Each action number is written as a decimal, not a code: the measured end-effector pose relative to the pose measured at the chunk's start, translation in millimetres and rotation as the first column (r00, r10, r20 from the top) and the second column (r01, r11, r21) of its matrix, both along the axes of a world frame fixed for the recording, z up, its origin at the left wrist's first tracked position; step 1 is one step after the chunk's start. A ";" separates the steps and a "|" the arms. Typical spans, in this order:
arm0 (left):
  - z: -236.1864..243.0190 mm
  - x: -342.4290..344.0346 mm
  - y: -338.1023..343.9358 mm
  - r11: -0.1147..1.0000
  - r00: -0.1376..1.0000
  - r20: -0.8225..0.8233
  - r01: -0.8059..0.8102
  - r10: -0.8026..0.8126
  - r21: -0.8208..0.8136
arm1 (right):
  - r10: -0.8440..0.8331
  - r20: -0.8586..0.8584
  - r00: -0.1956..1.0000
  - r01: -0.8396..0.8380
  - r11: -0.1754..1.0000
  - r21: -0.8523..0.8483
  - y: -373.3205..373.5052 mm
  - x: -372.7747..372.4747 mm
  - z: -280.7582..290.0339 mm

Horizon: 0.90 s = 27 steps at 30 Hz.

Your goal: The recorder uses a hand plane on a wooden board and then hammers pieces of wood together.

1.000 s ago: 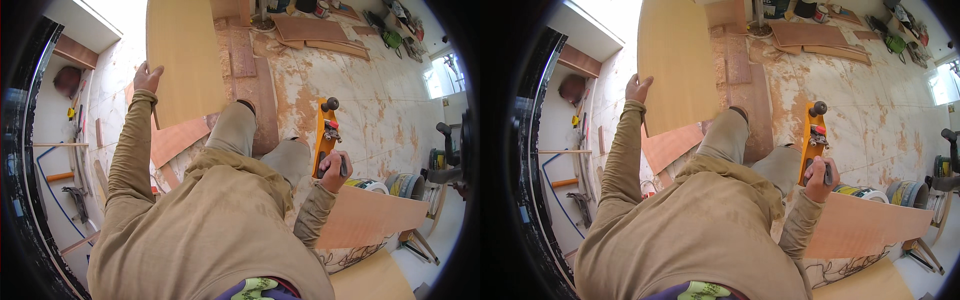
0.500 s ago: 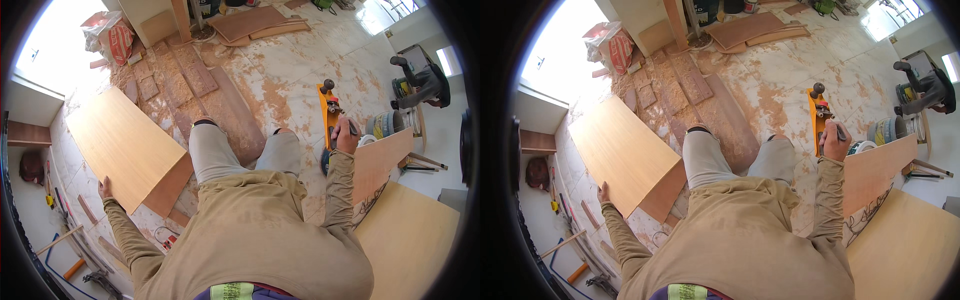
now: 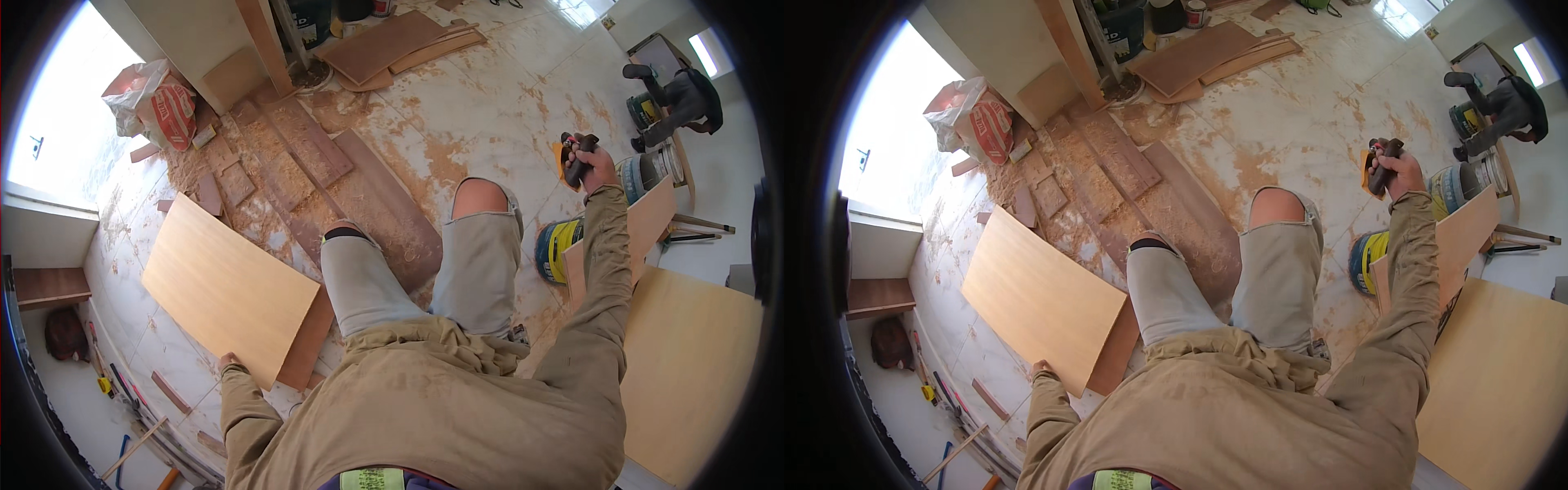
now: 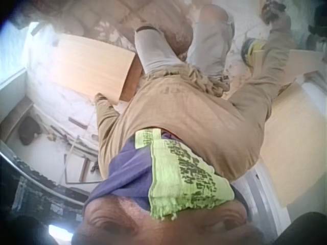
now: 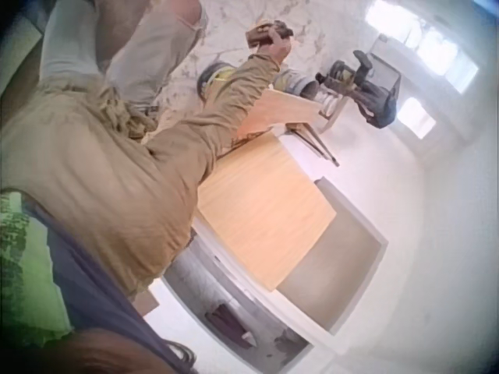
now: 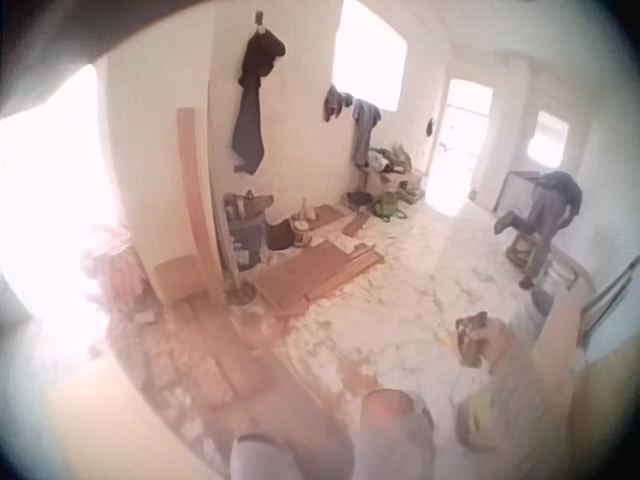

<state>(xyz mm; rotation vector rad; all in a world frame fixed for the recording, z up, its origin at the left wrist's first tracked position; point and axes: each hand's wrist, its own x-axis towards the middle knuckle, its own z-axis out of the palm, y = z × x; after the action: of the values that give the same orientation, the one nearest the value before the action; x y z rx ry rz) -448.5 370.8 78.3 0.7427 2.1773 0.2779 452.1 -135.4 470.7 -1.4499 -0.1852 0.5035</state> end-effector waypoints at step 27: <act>-18.0 912.3 155.7 0.714 0.485 0.524 0.451 -0.700 0.537 | 0.721 0.208 0.661 -0.091 0.352 -0.932 251.1 200.8 -419.4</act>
<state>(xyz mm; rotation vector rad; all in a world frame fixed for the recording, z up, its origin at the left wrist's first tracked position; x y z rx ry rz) 463.8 526.5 60.3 1.2858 1.0424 0.4765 652.9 115.8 51.3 -2.6372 -1.0130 0.5846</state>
